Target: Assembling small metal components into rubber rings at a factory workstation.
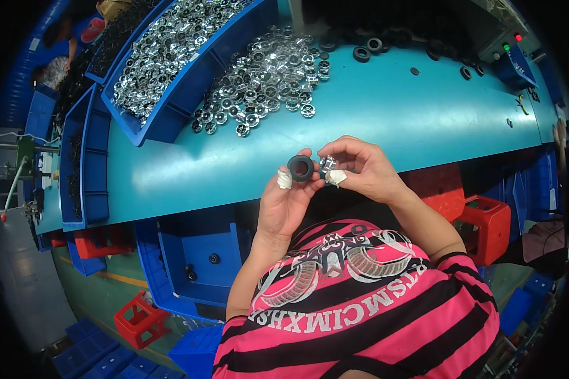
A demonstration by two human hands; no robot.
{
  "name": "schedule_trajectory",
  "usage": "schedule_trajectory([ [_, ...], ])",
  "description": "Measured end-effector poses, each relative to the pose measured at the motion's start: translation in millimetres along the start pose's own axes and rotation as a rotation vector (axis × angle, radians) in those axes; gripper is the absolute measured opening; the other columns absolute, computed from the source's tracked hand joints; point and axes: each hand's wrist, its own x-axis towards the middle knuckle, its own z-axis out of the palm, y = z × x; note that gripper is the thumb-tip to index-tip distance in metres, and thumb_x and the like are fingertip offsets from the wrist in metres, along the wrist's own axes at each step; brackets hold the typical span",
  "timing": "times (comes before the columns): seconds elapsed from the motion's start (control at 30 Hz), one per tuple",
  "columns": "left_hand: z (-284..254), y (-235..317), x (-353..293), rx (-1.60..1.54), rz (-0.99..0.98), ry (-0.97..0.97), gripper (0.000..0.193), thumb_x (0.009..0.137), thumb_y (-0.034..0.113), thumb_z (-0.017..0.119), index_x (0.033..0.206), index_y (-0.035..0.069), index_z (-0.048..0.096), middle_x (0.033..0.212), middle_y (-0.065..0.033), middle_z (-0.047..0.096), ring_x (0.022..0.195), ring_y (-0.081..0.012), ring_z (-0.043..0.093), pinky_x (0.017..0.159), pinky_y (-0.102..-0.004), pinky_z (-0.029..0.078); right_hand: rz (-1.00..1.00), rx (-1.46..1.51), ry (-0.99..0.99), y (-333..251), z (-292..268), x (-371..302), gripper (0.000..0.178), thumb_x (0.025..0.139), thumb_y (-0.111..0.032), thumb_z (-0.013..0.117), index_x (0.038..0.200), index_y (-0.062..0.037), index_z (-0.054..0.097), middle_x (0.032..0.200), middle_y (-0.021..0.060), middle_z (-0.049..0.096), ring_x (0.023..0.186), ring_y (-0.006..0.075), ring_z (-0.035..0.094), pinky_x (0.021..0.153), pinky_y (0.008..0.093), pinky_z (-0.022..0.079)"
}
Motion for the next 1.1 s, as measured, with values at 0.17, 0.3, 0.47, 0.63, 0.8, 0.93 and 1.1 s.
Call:
schedule_trajectory([
  [0.17,-0.7,-0.5,-1.0,-0.002,-0.005,0.016,0.060,0.107,0.036,0.054,0.147,-0.008,0.043,0.126,-0.0162,0.062,0.110,-0.0228,0.064,0.101,-0.0409,0.053,-0.028,0.015,0.021,0.2,4.4,0.6,0.033,0.084,-0.008,0.080,0.113,-0.0009,0.066,0.103,-0.0001,0.068,0.086,0.0085,0.063,0.079,0.0258,0.054],
  [0.3,3.3,-2.0,-1.9,0.043,0.016,0.047,0.060,0.106,0.035,0.057,0.147,-0.006,0.044,0.126,-0.0125,0.062,0.112,-0.0218,0.063,0.102,-0.0404,0.051,-0.041,-0.046,0.070,0.8,6.6,0.1,0.029,0.082,-0.009,0.082,0.107,-0.0025,0.068,0.100,-0.0002,0.070,0.087,0.0088,0.065,0.076,0.0262,0.054],
  [0.47,7.4,-6.2,0.2,0.097,0.032,0.067,0.056,0.104,0.031,0.062,0.146,-0.002,0.046,0.125,-0.0088,0.062,0.114,-0.0200,0.061,0.102,-0.0382,0.049,-0.273,-0.367,0.130,-0.4,12.1,-0.1,0.025,0.079,-0.007,0.083,0.099,-0.0063,0.068,0.110,0.0071,0.072,0.095,0.0166,0.068,0.087,0.0316,0.054],
  [0.63,7.7,-7.8,1.2,0.133,0.040,0.073,0.051,0.103,0.026,0.063,0.144,0.000,0.047,0.126,-0.0077,0.062,0.113,-0.0189,0.061,0.101,-0.0367,0.050,-0.512,-0.692,0.195,-1.5,19.3,6.2,0.025,0.075,-0.011,0.084,0.097,-0.0077,0.072,0.107,0.0072,0.072,0.096,0.0253,0.067,0.086,0.0359,0.053],
  [0.8,9.0,-7.0,0.2,0.191,0.055,0.075,0.051,0.105,0.026,0.061,0.145,-0.002,0.047,0.126,-0.0081,0.062,0.111,-0.0175,0.062,0.099,-0.0355,0.051,-0.487,-0.619,0.214,1.3,18.4,4.7,0.025,0.073,-0.009,0.084,0.095,-0.0089,0.073,0.101,0.0047,0.074,0.095,0.0249,0.066,0.085,0.0364,0.053],
  [0.93,13.6,-8.5,0.5,0.247,0.066,0.102,0.051,0.106,0.027,0.059,0.145,-0.003,0.046,0.125,-0.0079,0.063,0.110,-0.0168,0.063,0.098,-0.0347,0.052,-0.547,-0.626,0.249,5.7,21.5,6.0,0.026,0.071,-0.004,0.083,0.094,-0.0088,0.073,0.097,0.0031,0.074,0.094,0.0248,0.066,0.084,0.0368,0.053],
  [1.1,15.7,-8.2,1.3,0.442,0.078,0.104,0.044,0.107,0.024,0.057,0.143,0.000,0.049,0.122,-0.0068,0.063,0.108,-0.0155,0.063,0.093,-0.0308,0.052,-0.675,-0.770,0.301,11.7,27.0,8.5,0.032,0.067,0.004,0.078,0.095,-0.0102,0.072,0.092,0.0015,0.072,0.089,0.0257,0.066,0.079,0.0370,0.052],
])
